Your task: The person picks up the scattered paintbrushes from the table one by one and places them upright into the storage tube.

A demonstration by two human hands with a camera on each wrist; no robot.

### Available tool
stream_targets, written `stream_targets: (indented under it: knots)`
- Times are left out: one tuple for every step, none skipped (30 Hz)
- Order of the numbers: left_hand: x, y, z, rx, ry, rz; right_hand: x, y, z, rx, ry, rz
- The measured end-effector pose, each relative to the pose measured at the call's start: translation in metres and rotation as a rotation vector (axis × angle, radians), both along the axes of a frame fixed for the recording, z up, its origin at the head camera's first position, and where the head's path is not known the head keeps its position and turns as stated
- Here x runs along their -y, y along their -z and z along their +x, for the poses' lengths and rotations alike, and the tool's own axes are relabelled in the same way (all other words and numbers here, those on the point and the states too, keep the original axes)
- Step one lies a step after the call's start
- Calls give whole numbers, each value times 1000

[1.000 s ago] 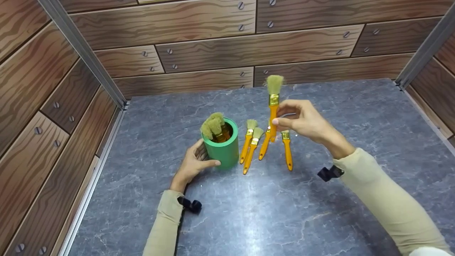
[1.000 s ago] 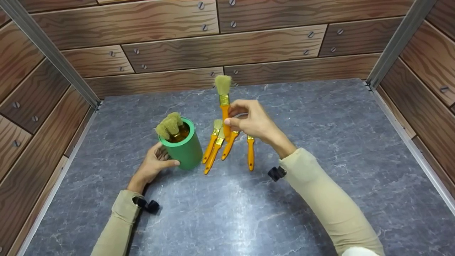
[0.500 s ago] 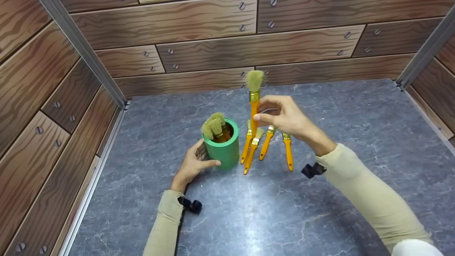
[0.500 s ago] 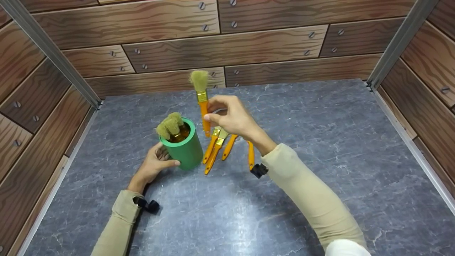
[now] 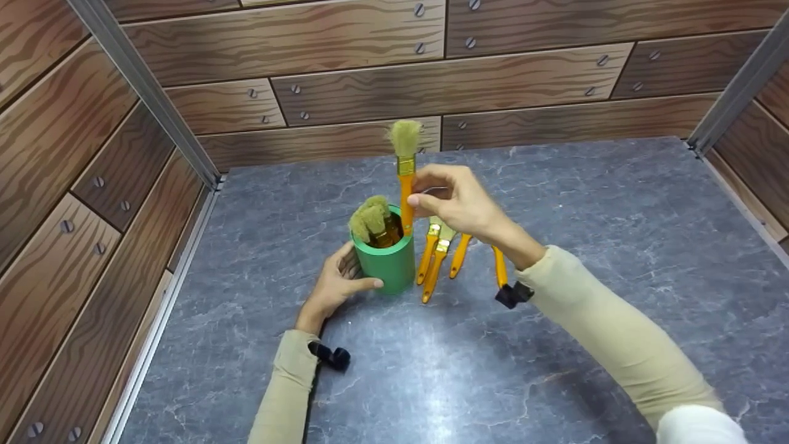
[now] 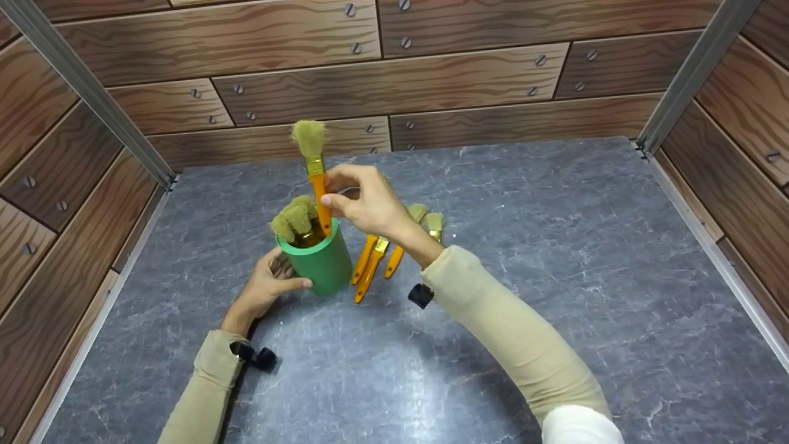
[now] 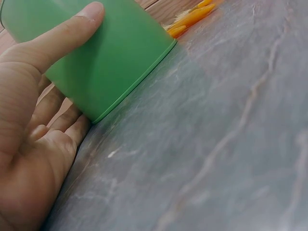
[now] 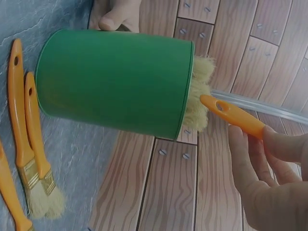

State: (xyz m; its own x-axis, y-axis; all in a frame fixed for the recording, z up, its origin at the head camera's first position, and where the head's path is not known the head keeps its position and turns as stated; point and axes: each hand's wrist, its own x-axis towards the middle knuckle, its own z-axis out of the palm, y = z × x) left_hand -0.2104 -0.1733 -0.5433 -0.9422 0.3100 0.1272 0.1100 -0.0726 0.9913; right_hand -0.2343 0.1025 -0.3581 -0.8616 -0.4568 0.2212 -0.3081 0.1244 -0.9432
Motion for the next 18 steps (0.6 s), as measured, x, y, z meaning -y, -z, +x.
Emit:
stream_targets:
  knots:
    - [0,0,0,1,1,0,2,0,0,-1,-7,-3]
    - [1,0,0,2,2,0,4,1,-1,-8,-12,1]
    - [1,0,-1,1,3,1,7,1,-1,-20,-15,7]
    - [0,1,-1,-1,6,1,8,2,-2,-26,-19,9]
    - [0,1,-1,-2,7,0,10,3,-2,-34,-21,14]
    - [0,1,-1,-4,9,0,12,5,-2,-43,-23,23]
    - [0,1,-1,-6,7,-1,13,6,-2,-45,-26,25]
    - [0,1,-1,-9,6,-4,15,7,-2,-49,-29,29]
    - [0,1,-1,-11,6,-5,17,8,-2,-54,-32,32]
    - [0,1,-1,-12,6,-8,18,8,-2,-59,-34,38]
    - [0,1,-1,-12,5,-8,20,8,-1,-63,-37,42]
    - [0,1,-1,-14,5,-9,22,9,-1,-69,-39,47]
    - [0,1,-1,-16,6,-7,23,9,-1,-76,-39,53]
    - [0,1,-1,-16,6,-9,25,9,0,-84,-40,59]
    - [0,1,-2,-16,5,-10,26,9,0,-91,-40,66]
    - [0,1,-2,-16,6,-11,27,9,0,-101,-37,75]
    - [0,1,-2,-17,6,-14,28,9,1,-102,-38,78]
    - [1,1,-2,-19,6,-16,29,9,1,-106,-38,82]
